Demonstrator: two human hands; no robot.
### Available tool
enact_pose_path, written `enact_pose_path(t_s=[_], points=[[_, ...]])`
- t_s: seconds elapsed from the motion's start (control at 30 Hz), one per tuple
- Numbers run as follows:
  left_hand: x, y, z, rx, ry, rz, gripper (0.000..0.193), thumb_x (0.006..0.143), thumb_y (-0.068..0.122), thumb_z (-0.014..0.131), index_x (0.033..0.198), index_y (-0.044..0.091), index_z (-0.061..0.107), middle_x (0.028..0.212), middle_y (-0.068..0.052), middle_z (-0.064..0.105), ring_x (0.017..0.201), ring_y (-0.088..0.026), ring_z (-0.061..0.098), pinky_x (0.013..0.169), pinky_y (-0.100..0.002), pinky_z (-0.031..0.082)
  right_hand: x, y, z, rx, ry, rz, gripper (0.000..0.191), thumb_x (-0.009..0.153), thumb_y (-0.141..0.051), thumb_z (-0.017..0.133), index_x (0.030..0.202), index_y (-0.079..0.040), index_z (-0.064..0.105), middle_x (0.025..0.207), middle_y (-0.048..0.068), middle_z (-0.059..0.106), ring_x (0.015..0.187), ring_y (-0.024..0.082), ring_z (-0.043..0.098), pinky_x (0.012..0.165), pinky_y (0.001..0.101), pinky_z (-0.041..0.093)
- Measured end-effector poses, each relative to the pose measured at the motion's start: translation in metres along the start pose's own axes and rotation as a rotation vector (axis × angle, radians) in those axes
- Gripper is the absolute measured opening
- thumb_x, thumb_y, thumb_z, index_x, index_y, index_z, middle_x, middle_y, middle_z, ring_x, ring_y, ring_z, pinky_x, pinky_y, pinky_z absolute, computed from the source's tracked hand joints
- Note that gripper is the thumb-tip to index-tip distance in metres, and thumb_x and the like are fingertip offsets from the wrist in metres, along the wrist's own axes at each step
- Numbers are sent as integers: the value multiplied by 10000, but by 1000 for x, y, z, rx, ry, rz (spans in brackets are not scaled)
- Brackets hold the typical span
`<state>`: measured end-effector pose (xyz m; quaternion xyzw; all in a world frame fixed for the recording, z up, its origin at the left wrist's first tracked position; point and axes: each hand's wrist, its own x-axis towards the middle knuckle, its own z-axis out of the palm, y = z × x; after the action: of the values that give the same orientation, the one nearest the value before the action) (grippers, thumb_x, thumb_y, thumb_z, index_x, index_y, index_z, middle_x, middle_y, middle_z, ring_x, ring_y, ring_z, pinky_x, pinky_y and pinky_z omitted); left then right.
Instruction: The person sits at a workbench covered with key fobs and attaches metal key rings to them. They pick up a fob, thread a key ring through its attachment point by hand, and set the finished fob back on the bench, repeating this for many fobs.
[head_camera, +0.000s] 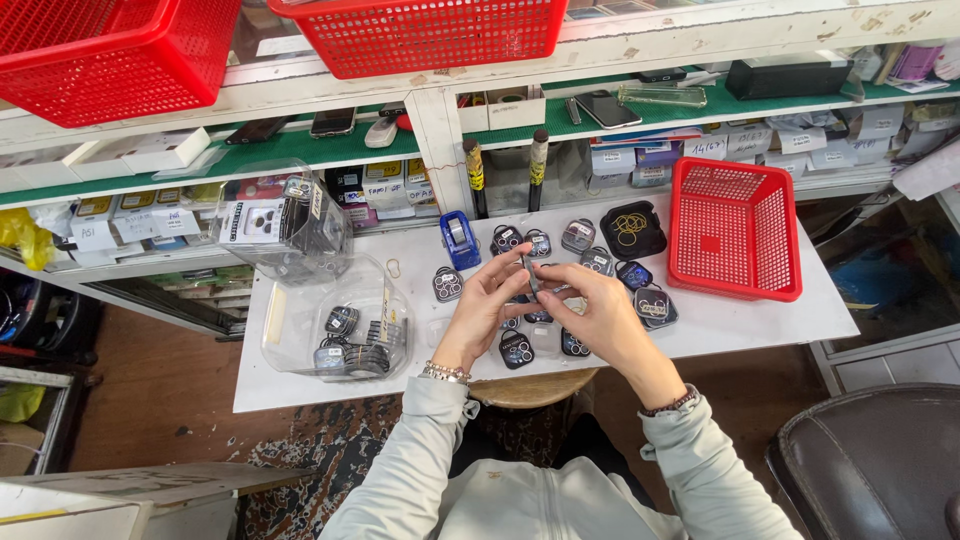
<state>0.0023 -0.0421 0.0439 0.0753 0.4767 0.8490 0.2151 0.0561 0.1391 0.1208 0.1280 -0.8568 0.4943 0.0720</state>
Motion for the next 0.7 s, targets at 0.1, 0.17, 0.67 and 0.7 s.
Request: enact_pose_path(t_s=[0.1,0.17,0.67,0.7], points=[[3,-1,1,19,24,-5,451,987,150,661,1428,91,588,1152,-83,683,1055,-205,693,862,-419,658,2,4,-5,32,-58,15,350,897,-112,726,1231,-14,694,1040,99,790,913,171,788,751,287,620],[6,-2,2,26,24,-11,453,979,140,676,1421,81,598,1122,-89,680,1033,-206,692,849,-420,669,6,7,-9,35,-109,53,342,897,-125,727,1217,-8,699,1012,106,804,910,165,793,766,288,626],[28,-38,5,29,135,33,493,917,60,729,1393,44,598,1126,-106,695,955,-188,705,781,-340,644,-8,41,22,-302,152,-116,252,939,-64,625,1177,18,602,956,191,681,847,358,694,721,432,541],[28,-42,5,15,162,27,488,924,64,729,1394,39,602,1120,-106,695,949,-187,699,772,-338,634,-8,44,27,-335,187,-187,246,940,-55,614,1173,18,588,975,196,670,882,373,682,747,439,540]])
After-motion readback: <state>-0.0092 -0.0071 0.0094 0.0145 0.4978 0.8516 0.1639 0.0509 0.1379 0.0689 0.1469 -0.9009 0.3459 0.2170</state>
